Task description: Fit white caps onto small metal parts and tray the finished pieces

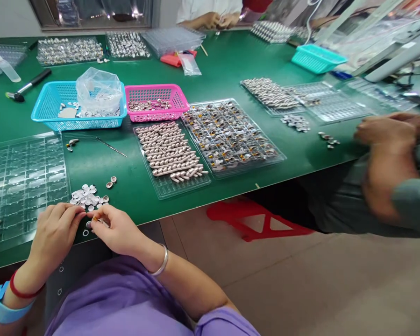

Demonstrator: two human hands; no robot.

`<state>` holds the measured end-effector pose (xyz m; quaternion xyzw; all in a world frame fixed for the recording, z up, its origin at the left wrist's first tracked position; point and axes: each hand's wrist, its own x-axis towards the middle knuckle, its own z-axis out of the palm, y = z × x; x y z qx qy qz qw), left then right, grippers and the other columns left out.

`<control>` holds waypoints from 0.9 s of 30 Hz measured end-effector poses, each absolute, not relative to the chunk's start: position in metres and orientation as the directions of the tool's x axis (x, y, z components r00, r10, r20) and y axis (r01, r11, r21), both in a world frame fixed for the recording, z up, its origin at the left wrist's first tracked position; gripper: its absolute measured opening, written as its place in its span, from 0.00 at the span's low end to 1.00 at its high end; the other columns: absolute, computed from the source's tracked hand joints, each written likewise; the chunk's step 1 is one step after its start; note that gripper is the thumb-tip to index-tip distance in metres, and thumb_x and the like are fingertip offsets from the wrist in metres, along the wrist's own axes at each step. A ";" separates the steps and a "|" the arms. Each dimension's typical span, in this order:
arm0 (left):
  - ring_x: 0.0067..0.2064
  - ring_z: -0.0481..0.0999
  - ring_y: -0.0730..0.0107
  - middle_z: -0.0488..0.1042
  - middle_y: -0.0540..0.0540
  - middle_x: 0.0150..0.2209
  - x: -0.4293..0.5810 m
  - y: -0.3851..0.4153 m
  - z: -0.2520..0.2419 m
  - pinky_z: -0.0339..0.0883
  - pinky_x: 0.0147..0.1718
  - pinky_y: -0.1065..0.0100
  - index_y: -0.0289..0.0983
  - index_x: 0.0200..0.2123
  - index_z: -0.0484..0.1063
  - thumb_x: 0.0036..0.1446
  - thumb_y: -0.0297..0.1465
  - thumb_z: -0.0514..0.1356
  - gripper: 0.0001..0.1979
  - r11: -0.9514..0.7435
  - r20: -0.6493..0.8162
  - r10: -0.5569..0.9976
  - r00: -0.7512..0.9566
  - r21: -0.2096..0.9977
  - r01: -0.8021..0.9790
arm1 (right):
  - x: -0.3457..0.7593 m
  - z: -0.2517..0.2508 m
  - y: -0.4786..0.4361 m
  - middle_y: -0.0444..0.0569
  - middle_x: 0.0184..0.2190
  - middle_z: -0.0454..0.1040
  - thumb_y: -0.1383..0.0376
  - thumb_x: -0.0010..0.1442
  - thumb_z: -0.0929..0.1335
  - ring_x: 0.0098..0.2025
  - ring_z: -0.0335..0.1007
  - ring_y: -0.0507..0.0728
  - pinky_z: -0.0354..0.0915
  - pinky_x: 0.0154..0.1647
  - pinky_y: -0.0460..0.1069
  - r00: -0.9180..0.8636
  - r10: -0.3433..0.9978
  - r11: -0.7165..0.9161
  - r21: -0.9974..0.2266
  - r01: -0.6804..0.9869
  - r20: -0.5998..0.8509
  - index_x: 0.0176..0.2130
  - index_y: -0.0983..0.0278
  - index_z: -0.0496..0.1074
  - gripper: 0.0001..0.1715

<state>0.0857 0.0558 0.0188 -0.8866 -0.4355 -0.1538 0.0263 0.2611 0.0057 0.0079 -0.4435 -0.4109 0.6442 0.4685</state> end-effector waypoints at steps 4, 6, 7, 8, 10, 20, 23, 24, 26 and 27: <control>0.37 0.72 0.56 0.76 0.41 0.34 0.084 0.058 0.017 0.62 0.36 0.59 0.37 0.35 0.74 0.66 0.32 0.50 0.13 -0.585 0.301 0.798 0.523 0.176 0.791 | 0.253 0.010 0.012 0.52 0.44 0.77 0.54 0.51 0.75 0.42 0.77 0.56 0.70 0.52 0.55 -0.201 0.943 -0.329 -0.812 -0.482 -0.263 0.32 0.64 0.66 0.21; 0.37 0.73 0.57 0.76 0.42 0.34 0.083 0.057 0.017 0.63 0.37 0.59 0.37 0.35 0.73 0.67 0.33 0.50 0.14 -0.565 0.312 0.815 0.489 0.236 0.791 | 0.250 0.012 0.012 0.53 0.44 0.77 0.53 0.48 0.77 0.46 0.77 0.57 0.68 0.56 0.56 -0.187 0.943 -0.332 -0.739 -0.586 -0.276 0.32 0.64 0.66 0.23; 0.37 0.73 0.58 0.77 0.42 0.34 0.083 0.056 0.018 0.64 0.37 0.60 0.37 0.36 0.73 0.67 0.34 0.50 0.14 -0.554 0.319 0.823 0.469 0.270 0.788 | 0.248 0.013 0.011 0.53 0.44 0.78 0.53 0.48 0.77 0.47 0.76 0.58 0.67 0.57 0.57 -0.176 0.945 -0.324 -0.707 -0.629 -0.276 0.32 0.64 0.66 0.23; 0.37 0.74 0.59 0.78 0.42 0.34 0.083 0.055 0.019 0.65 0.37 0.60 0.37 0.37 0.73 0.67 0.35 0.50 0.14 -0.543 0.327 0.831 0.450 0.301 0.784 | 0.246 0.015 0.009 0.53 0.45 0.77 0.53 0.48 0.77 0.49 0.75 0.58 0.66 0.59 0.58 -0.165 0.949 -0.309 -0.681 -0.663 -0.270 0.32 0.64 0.66 0.23; 0.36 0.76 0.62 0.79 0.44 0.35 0.084 0.050 0.023 0.67 0.37 0.62 0.37 0.39 0.73 0.67 0.37 0.51 0.13 -0.513 0.341 0.850 0.402 0.359 0.780 | 0.243 0.018 0.005 0.54 0.47 0.77 0.53 0.49 0.77 0.51 0.74 0.59 0.64 0.60 0.59 -0.142 0.962 -0.263 -0.664 -0.700 -0.232 0.31 0.63 0.66 0.22; 0.36 0.81 0.62 0.83 0.47 0.35 0.081 0.028 0.050 0.76 0.37 0.66 0.43 0.37 0.82 0.48 0.40 0.69 0.13 0.009 -0.078 0.978 0.194 0.944 0.331 | 0.260 0.035 -0.021 0.58 0.50 0.75 0.59 0.66 0.66 0.52 0.72 0.57 0.67 0.54 0.55 -0.151 0.975 0.091 -0.909 -0.406 0.165 0.36 0.62 0.62 0.10; 0.35 0.81 0.64 0.83 0.48 0.34 0.079 0.027 0.056 0.76 0.34 0.70 0.44 0.35 0.83 0.49 0.38 0.69 0.09 -0.053 -0.048 0.956 0.289 0.942 0.333 | 0.270 0.041 -0.026 0.57 0.49 0.76 0.67 0.65 0.65 0.49 0.74 0.56 0.70 0.46 0.51 -0.196 0.950 0.200 -0.955 -0.220 0.245 0.37 0.62 0.63 0.03; 0.34 0.81 0.65 0.83 0.48 0.33 0.080 0.027 0.058 0.76 0.33 0.71 0.44 0.35 0.83 0.50 0.37 0.69 0.08 -0.069 -0.042 0.949 0.314 0.941 0.332 | 0.273 0.043 -0.027 0.57 0.48 0.76 0.69 0.64 0.65 0.47 0.74 0.56 0.70 0.45 0.50 -0.212 0.939 0.238 -0.956 -0.170 0.271 0.36 0.62 0.64 0.03; 0.32 0.81 0.66 0.83 0.48 0.31 0.082 0.025 0.060 0.76 0.32 0.72 0.43 0.33 0.83 0.50 0.35 0.69 0.06 -0.078 -0.039 0.939 0.340 0.944 0.322 | 0.276 0.045 -0.028 0.56 0.47 0.76 0.71 0.63 0.65 0.45 0.74 0.55 0.70 0.43 0.49 -0.218 0.928 0.282 -0.952 -0.119 0.302 0.37 0.63 0.65 0.03; 0.31 0.81 0.67 0.83 0.48 0.30 0.084 0.024 0.061 0.76 0.31 0.73 0.43 0.31 0.83 0.49 0.35 0.69 0.04 -0.071 -0.040 0.941 0.335 0.947 0.312 | 0.276 0.046 -0.028 0.55 0.45 0.77 0.70 0.63 0.65 0.43 0.74 0.54 0.69 0.42 0.49 -0.198 0.934 0.279 -0.953 -0.114 0.297 0.37 0.63 0.65 0.02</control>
